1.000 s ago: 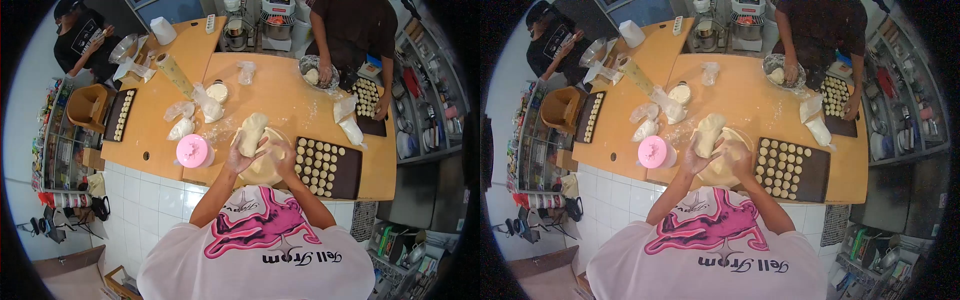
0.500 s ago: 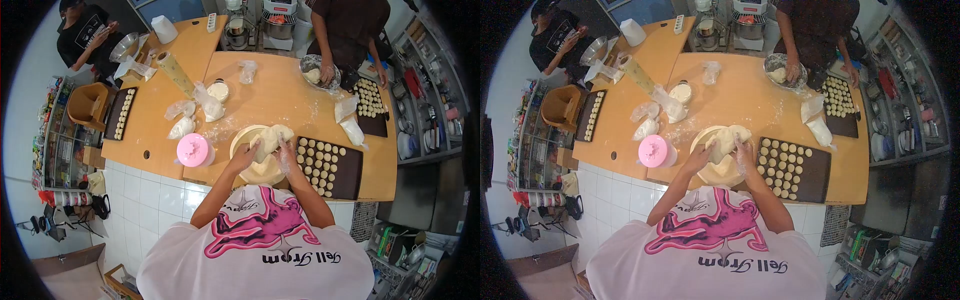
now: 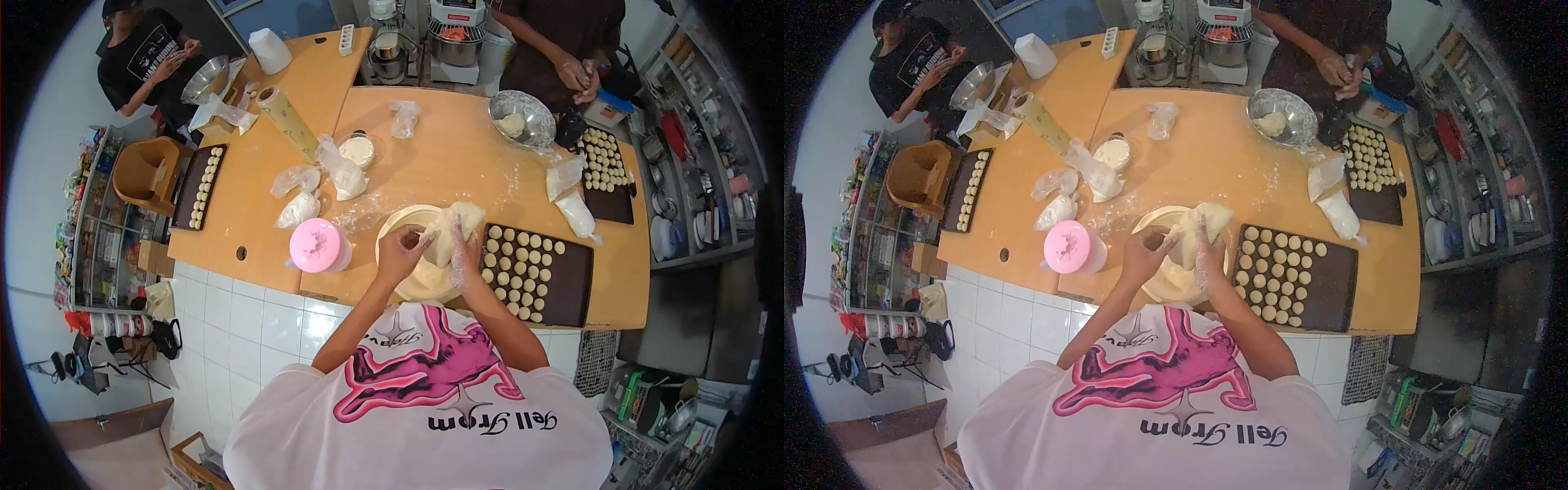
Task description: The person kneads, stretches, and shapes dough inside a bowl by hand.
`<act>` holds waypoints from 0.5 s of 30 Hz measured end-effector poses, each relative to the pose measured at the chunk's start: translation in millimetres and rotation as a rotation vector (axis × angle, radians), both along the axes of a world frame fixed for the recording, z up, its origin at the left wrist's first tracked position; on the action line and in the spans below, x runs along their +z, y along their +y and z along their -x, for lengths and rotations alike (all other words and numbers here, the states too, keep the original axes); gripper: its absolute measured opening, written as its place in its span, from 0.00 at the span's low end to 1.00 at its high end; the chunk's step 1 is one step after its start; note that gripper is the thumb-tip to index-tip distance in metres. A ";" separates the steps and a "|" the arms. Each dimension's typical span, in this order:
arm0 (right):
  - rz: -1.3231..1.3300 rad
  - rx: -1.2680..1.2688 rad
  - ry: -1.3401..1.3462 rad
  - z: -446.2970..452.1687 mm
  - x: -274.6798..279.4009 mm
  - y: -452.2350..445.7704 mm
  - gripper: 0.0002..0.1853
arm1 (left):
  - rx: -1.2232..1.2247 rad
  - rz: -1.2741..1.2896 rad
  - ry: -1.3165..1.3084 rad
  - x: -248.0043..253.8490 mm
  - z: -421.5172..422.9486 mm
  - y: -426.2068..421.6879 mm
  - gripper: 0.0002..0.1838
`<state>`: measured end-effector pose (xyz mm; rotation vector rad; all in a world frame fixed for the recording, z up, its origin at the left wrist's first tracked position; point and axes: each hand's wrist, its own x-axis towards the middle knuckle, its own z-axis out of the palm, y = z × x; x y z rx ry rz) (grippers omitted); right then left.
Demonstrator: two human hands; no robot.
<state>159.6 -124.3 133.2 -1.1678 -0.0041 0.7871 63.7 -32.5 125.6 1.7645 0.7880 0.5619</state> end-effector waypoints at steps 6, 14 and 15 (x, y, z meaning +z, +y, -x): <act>-0.050 0.002 -0.010 2.1 -10.7 1.2 0.25 | -0.017 -0.123 0.100 8.4 -3.0 0.0 0.19; -0.059 0.052 0.011 -2.8 -46.8 1.3 0.25 | 0.031 -0.255 -0.033 4.2 -4.6 -2.0 0.16; -0.060 0.056 0.015 -2.3 -46.6 1.7 0.25 | 0.013 -0.281 -0.031 4.7 -4.7 -1.5 0.14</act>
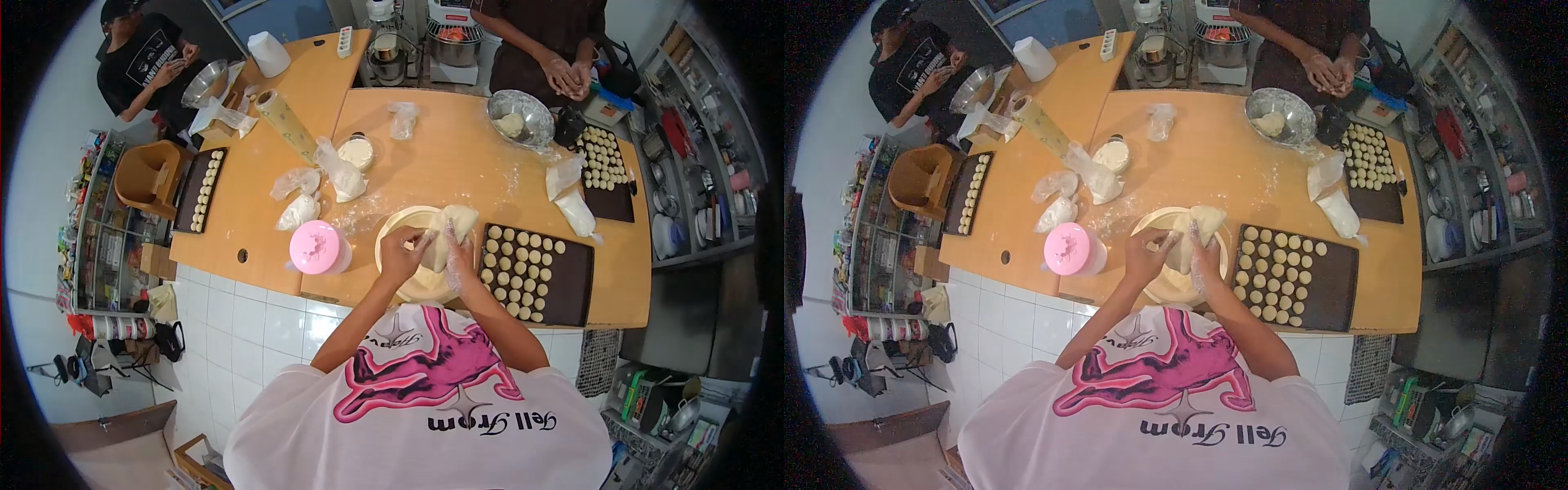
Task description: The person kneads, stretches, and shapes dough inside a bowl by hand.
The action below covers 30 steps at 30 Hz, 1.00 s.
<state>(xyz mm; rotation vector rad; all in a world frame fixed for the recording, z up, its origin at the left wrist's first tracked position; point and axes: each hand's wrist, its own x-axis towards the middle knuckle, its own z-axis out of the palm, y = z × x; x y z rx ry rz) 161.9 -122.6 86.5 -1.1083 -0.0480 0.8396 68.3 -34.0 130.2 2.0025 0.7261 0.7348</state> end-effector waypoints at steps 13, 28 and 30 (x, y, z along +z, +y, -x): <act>0.004 -0.013 0.045 3.0 -1.9 -0.6 0.24 | 0.054 0.060 -0.156 -10.6 -2.7 -1.5 0.10; -0.042 0.045 0.048 6.9 9.2 -1.5 0.24 | -0.073 0.737 -0.154 -22.2 2.2 11.7 0.14; -0.051 0.046 0.047 8.9 14.4 -1.9 0.24 | -0.060 0.725 -0.079 -22.2 4.0 16.5 0.13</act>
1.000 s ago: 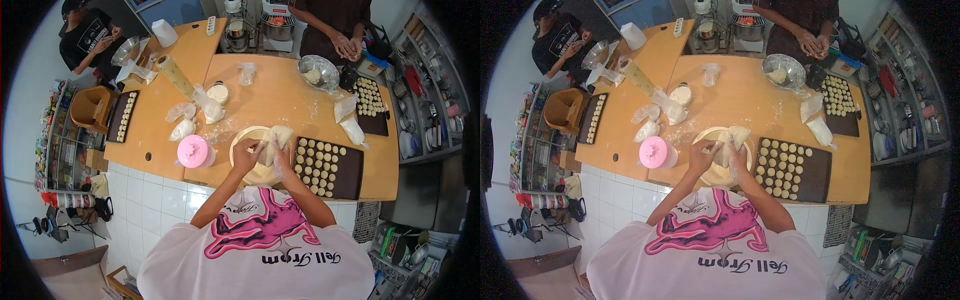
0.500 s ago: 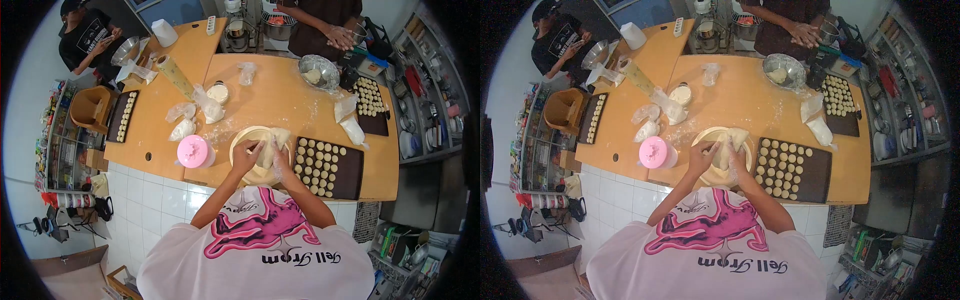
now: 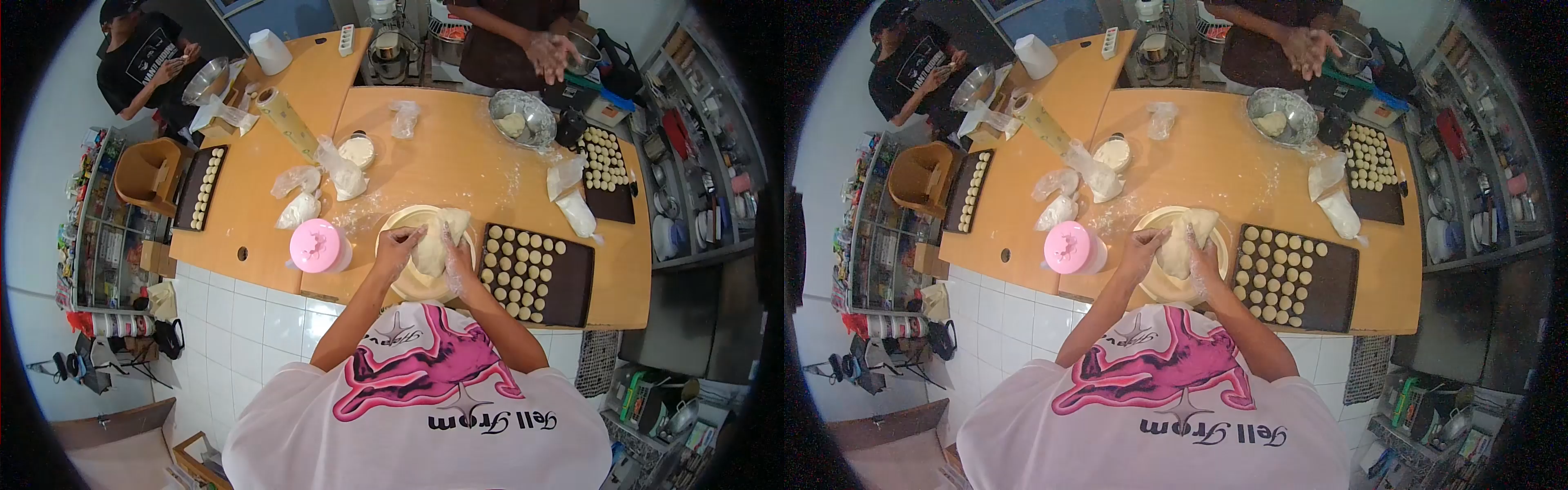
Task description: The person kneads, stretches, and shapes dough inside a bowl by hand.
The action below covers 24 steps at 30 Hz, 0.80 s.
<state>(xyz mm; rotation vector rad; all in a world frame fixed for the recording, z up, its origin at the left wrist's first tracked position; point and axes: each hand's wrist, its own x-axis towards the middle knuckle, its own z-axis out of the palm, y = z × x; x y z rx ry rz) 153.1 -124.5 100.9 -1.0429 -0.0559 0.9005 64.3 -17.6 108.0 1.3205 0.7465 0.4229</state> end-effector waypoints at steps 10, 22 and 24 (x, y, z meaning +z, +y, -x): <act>0.024 0.087 -0.001 -3.3 -12.3 -2.1 0.22 | -0.018 0.162 -0.017 -0.2 -5.3 5.5 0.10; 0.053 0.129 -0.176 -3.0 -18.2 -5.8 0.21 | -0.176 -0.124 0.072 33.2 -7.8 7.2 0.11; 0.057 0.100 -0.133 -4.6 -18.6 -5.5 0.20 | -0.166 -0.133 0.045 26.9 -9.9 8.7 0.10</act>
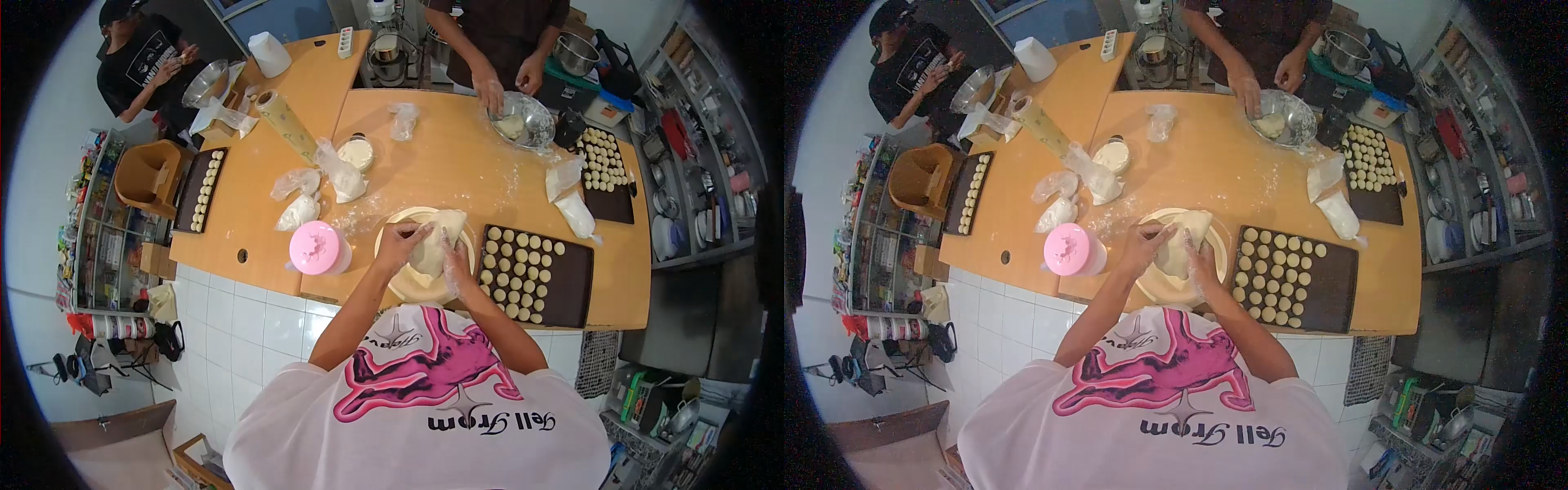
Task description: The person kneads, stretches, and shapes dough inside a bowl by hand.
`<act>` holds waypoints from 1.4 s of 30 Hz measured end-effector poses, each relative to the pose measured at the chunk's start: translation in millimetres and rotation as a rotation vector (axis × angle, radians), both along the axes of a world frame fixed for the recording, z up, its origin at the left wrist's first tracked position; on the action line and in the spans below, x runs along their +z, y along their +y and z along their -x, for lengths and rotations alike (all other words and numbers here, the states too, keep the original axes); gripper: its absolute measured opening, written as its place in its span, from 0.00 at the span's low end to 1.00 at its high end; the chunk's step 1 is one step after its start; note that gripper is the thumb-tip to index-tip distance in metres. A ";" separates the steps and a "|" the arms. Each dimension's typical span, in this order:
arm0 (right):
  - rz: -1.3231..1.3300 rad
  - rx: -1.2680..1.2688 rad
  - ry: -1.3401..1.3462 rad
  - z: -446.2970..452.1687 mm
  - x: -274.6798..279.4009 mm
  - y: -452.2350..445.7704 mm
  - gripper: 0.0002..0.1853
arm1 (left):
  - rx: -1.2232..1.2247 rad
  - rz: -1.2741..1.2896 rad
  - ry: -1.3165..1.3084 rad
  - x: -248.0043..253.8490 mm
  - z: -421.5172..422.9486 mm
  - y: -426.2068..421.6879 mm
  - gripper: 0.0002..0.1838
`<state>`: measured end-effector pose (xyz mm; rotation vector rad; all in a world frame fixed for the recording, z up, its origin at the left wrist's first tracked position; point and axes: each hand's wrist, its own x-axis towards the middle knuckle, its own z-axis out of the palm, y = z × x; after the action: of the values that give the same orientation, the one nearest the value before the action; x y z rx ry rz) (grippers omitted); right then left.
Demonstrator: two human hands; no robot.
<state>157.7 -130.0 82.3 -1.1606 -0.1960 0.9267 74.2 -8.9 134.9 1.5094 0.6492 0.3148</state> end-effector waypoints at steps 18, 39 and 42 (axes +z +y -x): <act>-0.002 0.018 -0.156 3.9 12.8 -4.4 0.17 | 0.039 0.017 -0.169 0.2 -11.9 -2.9 0.10; -0.086 -0.003 -0.077 5.3 14.2 -7.0 0.19 | 0.066 0.348 -0.264 21.7 -8.9 -5.5 0.11; -0.094 -0.056 -0.061 4.1 14.0 -6.4 0.20 | 0.042 0.215 -0.234 11.3 -4.3 -3.5 0.12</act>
<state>153.6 -136.3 96.4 -1.1027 -0.2528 0.8250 78.5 -12.4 146.2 1.2331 0.5117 0.4334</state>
